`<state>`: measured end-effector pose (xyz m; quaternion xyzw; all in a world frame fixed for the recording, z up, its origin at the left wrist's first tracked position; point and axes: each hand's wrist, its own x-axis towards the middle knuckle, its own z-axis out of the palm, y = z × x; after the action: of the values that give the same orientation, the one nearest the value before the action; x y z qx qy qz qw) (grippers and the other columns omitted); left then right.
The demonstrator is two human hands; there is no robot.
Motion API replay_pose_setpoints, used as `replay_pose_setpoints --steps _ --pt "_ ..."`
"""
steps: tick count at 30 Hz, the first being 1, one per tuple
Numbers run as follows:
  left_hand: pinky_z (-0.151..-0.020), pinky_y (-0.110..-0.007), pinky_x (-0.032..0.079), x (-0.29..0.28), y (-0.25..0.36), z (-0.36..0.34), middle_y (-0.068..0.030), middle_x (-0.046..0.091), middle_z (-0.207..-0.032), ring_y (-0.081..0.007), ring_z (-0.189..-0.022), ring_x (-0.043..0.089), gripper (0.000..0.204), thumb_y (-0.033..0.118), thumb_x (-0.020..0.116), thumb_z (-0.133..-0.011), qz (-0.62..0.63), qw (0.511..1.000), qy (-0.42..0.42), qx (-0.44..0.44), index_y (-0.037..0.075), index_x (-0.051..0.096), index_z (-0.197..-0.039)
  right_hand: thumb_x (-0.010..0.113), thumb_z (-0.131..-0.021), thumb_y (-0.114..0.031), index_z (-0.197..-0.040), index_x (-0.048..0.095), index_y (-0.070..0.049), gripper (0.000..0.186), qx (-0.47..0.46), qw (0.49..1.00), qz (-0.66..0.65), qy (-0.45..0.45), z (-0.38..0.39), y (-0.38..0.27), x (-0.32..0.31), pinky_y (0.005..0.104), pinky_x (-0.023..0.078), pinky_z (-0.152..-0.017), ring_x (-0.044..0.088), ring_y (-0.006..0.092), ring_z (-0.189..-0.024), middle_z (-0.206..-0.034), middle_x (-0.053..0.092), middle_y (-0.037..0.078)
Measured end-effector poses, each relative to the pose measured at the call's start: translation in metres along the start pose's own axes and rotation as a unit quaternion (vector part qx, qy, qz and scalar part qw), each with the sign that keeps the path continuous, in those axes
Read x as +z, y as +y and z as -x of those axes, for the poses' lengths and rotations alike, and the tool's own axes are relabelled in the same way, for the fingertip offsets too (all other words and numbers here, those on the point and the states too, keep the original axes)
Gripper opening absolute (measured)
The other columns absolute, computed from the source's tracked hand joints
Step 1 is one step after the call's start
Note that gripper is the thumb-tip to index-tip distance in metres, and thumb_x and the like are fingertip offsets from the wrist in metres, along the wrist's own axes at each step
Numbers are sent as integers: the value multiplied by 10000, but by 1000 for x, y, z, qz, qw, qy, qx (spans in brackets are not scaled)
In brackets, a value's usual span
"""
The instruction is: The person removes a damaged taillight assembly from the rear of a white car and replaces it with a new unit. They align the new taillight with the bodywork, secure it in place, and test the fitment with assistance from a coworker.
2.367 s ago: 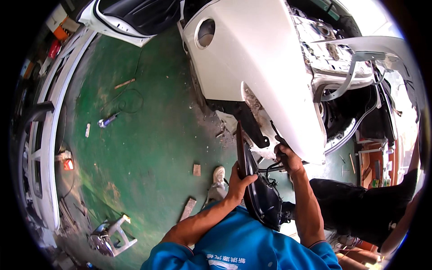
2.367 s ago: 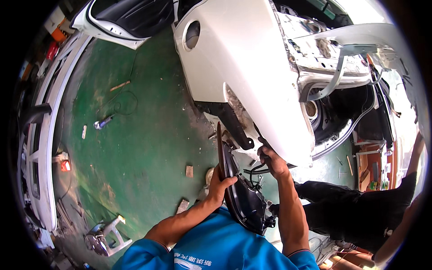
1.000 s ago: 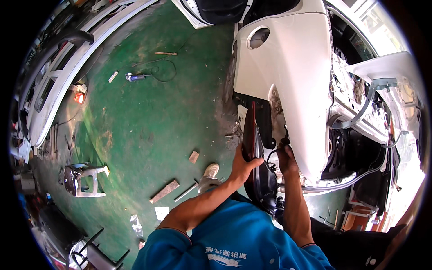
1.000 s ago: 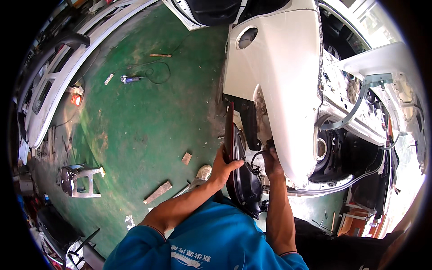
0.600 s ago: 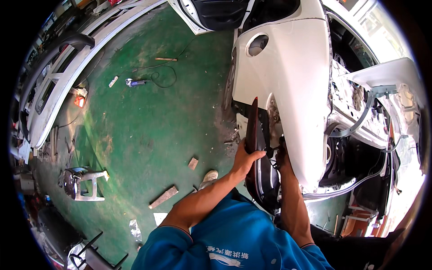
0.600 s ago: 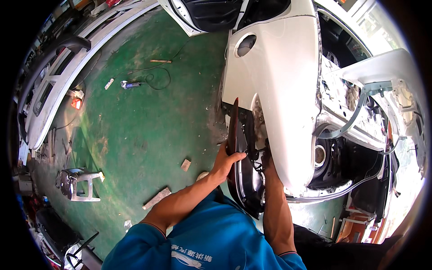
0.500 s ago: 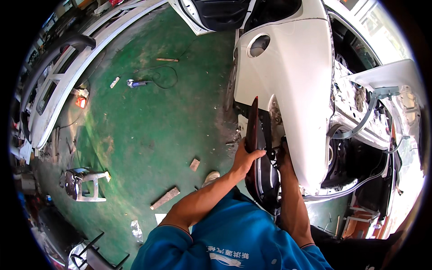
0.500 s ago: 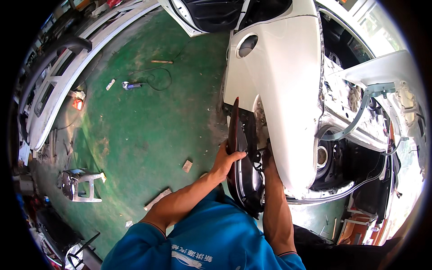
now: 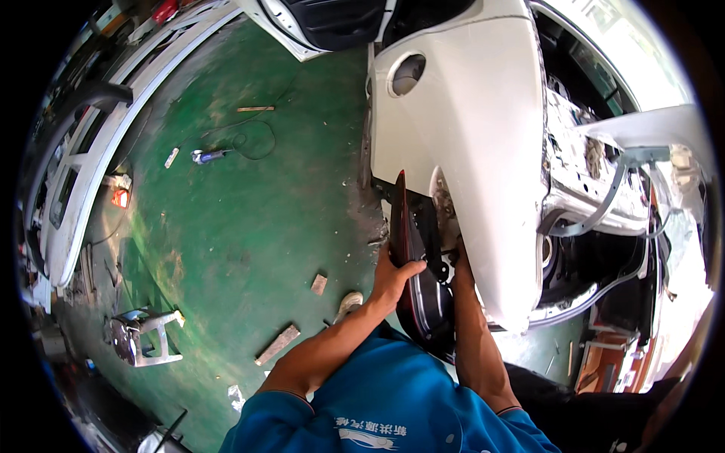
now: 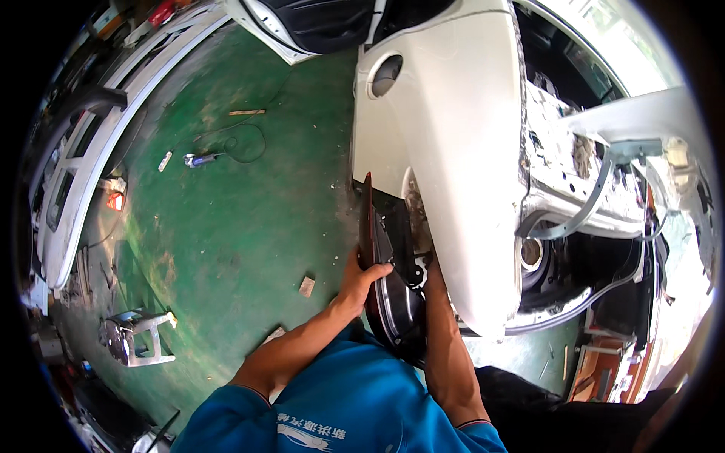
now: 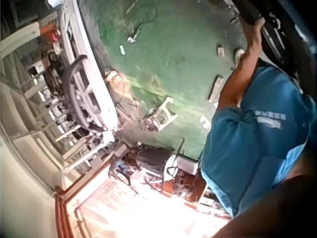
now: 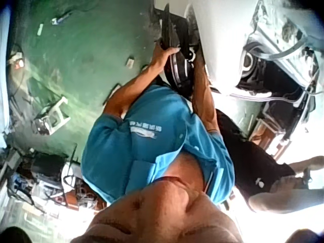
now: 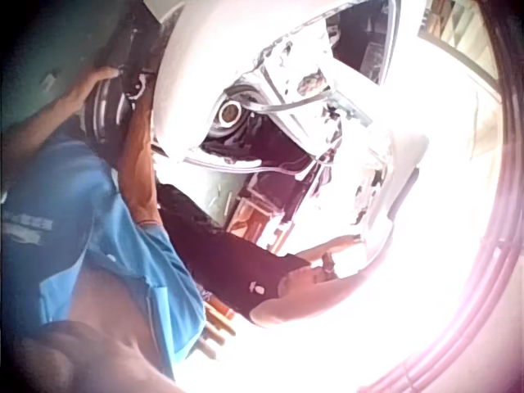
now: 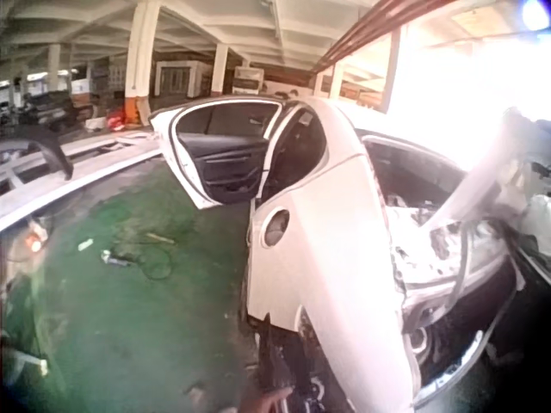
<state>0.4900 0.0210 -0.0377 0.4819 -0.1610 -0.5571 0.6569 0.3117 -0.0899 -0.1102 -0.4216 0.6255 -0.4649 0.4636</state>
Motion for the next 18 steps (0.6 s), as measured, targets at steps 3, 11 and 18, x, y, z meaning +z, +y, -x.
replay_pose_setpoints --steps 3,11,18 --pt "-834 -340 542 0 9 -4 -111 621 -1064 -200 -949 636 630 173 795 -742 -12 999 -21 -27 -20 515 -1272 619 -1008 -263 -1114 647 -42 246 11 1000 -8 -19 0 4 3 298 490 -612 602 148 -673 -770 638 49" --pt "-902 -347 529 11 -2 -4 -148 618 -1180 -227 -1022 639 762 163 828 -733 -32 995 -65 -61 -52 454 -1362 629 -995 -251 -1141 662 -23 272 63 996 -68 -16 5 -28 -13 333 539 -682 667 213 -708 -860 711 97" --pt "-903 -346 528 4 10 -9 -144 604 -1192 -224 -1039 625 775 123 816 -733 -18 996 -41 -80 -45 425 -1381 638 -980 -227 -1185 643 -16 295 -42 996 64 -38 14 -42 10 353 547 -731 668 238 -803 -941 704 109"
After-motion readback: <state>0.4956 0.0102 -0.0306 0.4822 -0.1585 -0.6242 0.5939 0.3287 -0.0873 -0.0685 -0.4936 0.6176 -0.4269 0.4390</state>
